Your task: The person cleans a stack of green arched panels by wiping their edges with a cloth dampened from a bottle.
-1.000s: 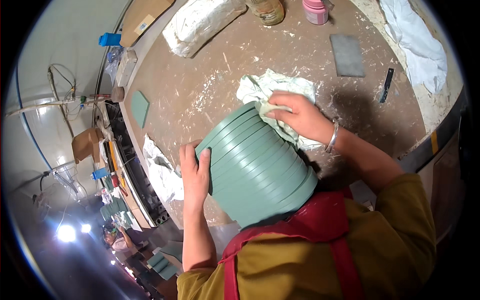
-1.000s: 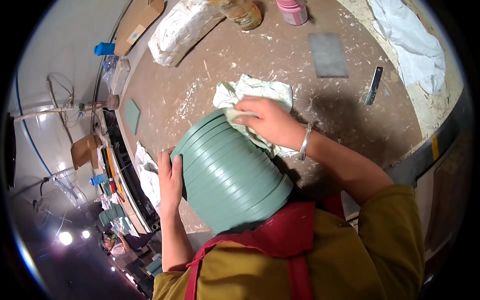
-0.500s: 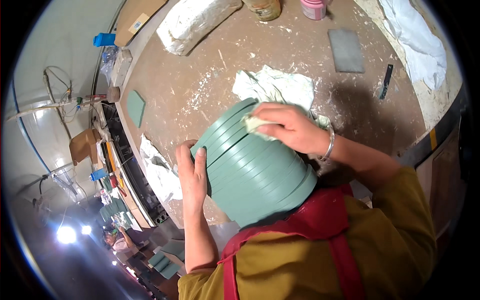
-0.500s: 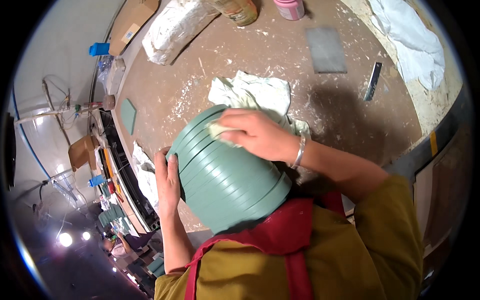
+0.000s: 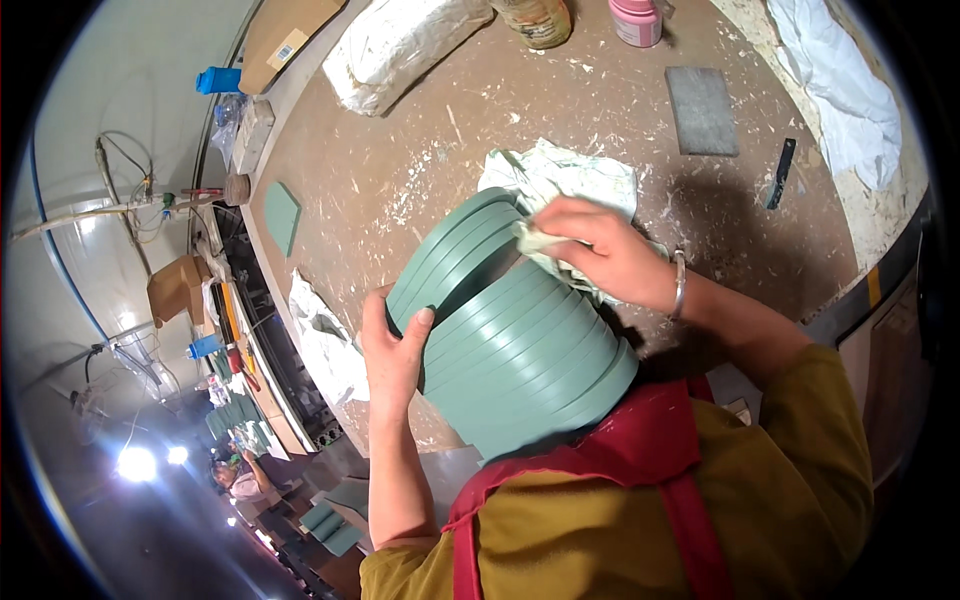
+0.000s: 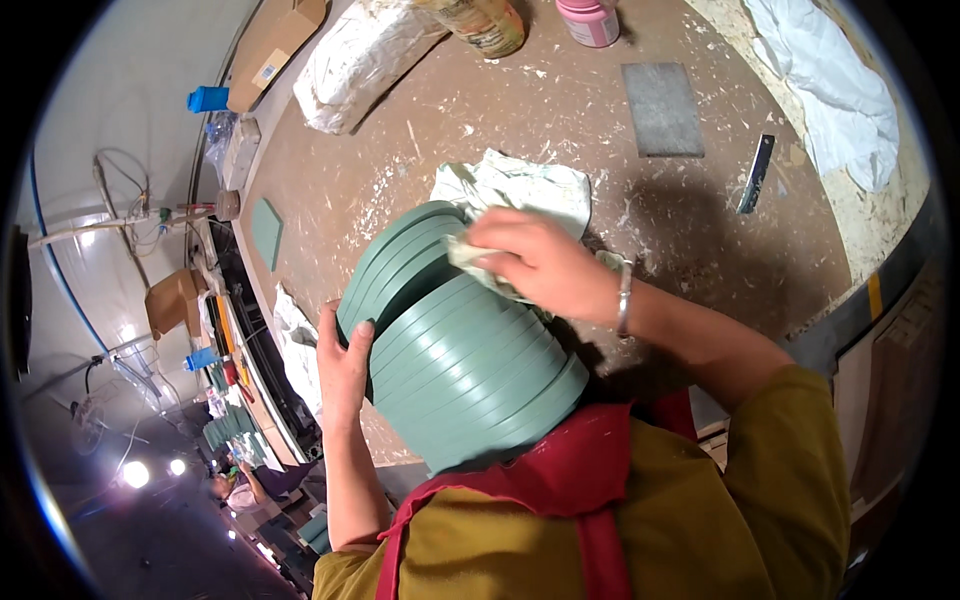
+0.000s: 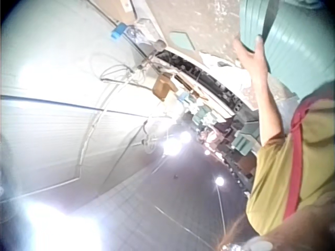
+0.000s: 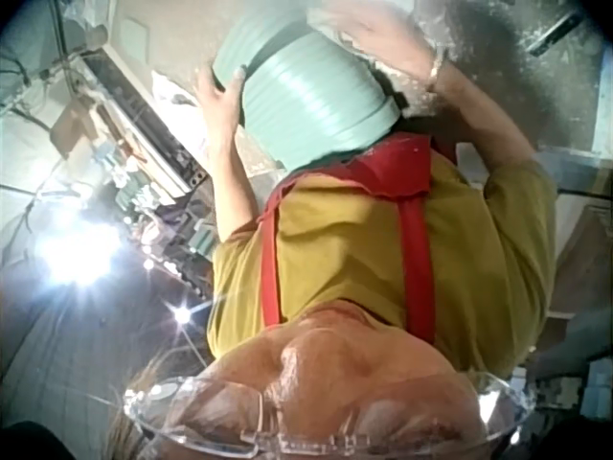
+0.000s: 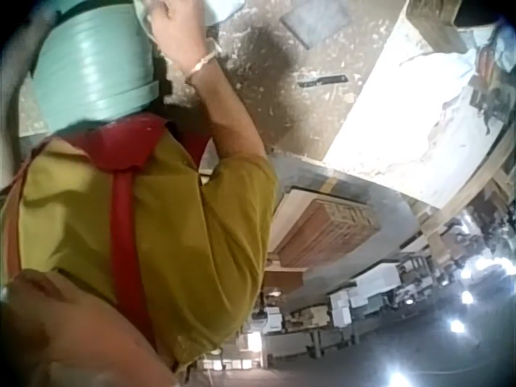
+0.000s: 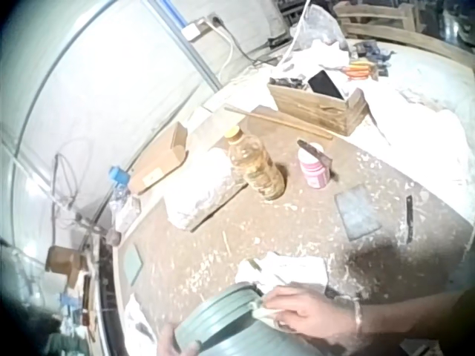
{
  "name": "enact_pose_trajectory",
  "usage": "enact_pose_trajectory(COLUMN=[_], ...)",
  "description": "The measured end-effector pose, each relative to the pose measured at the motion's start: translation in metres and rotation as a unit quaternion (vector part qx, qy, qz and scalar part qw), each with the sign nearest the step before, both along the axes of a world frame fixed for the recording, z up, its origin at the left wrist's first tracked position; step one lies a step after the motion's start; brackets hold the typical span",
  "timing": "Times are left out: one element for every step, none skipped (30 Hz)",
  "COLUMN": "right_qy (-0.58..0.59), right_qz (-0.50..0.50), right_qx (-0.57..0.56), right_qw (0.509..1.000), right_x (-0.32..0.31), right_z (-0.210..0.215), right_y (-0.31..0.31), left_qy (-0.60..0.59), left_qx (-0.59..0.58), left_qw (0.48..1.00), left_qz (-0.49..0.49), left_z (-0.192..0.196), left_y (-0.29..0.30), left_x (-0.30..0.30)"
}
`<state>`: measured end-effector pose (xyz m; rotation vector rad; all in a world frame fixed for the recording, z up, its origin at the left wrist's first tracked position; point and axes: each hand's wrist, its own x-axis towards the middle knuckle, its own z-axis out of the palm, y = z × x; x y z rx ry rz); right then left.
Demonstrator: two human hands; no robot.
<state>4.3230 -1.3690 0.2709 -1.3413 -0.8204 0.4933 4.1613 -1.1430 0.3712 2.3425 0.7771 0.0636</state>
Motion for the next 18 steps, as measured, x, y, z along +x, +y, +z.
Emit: enact_pose_trajectory(right_qy=[-0.044,-0.048,-0.059,-0.069,-0.071,-0.026,0.026,0.026,0.036,0.046,0.032,0.028,-0.019,-0.065,-0.04,-0.044,-0.04,-0.034], right_qz=[-0.039,-0.048,-0.046,-0.045,-0.047,-0.08,-0.112,-0.111,-0.108,-0.105,-0.127,-0.127,-0.117,-0.106,-0.125,-0.128,-0.131,-0.134], right_qx=[0.031,0.071,0.083,0.095,0.096,0.009,-0.08,-0.081,-0.101,-0.121,-0.099,-0.096,-0.024,0.048,0.063,0.063,-0.022,-0.105], right_qw=[0.998,0.995,0.994,0.992,0.992,0.996,0.99,0.99,0.988,0.986,0.986,0.987,0.993,0.991,0.989,0.989,0.99,0.985], right_x=[0.001,0.001,0.0,-0.001,-0.005,-0.006,-0.008,-0.009,-0.007,-0.005,-0.004,-0.002,-0.006,-0.01,-0.014,-0.014,-0.014,-0.011], right_z=[0.014,0.023,0.021,0.013,0.0,-0.015,-0.023,-0.025,-0.024,-0.019,-0.011,0.003,0.014,0.018,0.009,-0.004,-0.02,-0.023], right_y=[0.008,0.018,0.027,0.036,0.036,0.032,0.028,0.027,0.027,0.028,0.029,0.033,0.037,0.04,0.043,0.041,0.032,0.029], left_qy=[0.003,0.005,0.007,0.009,0.008,0.003,0.004,0.005,0.01,0.015,0.014,0.008,0.011,0.016,0.019,0.018,0.014,0.007], left_qx=[0.01,0.009,0.0,-0.007,-0.007,-0.005,-0.006,-0.006,-0.004,-0.002,-0.001,0.003,0.003,0.002,-0.007,-0.014,-0.015,-0.014], left_qw=[1.0,1.0,1.0,1.0,1.0,1.0,1.0,1.0,1.0,1.0,1.0,1.0,1.0,1.0,1.0,1.0,1.0,1.0], left_qz=[-0.002,-0.001,-0.005,-0.009,-0.011,-0.011,-0.01,-0.009,-0.011,-0.013,-0.013,-0.015,-0.016,-0.015,-0.016,-0.017,-0.021,-0.026], left_z=[0.004,0.004,0.005,0.007,0.007,0.006,0.005,0.004,0.005,0.006,0.006,0.005,0.005,0.006,0.007,0.009,0.008,0.005], left_y=[-0.004,-0.005,-0.005,-0.004,-0.004,-0.004,-0.004,-0.004,-0.004,-0.004,-0.004,-0.004,-0.004,-0.004,-0.004,-0.005,-0.005,-0.003], left_x=[0.003,0.003,0.004,0.005,0.006,0.007,0.005,0.004,0.004,0.004,0.004,0.005,0.002,0.0,0.002,0.006,0.007,0.004])
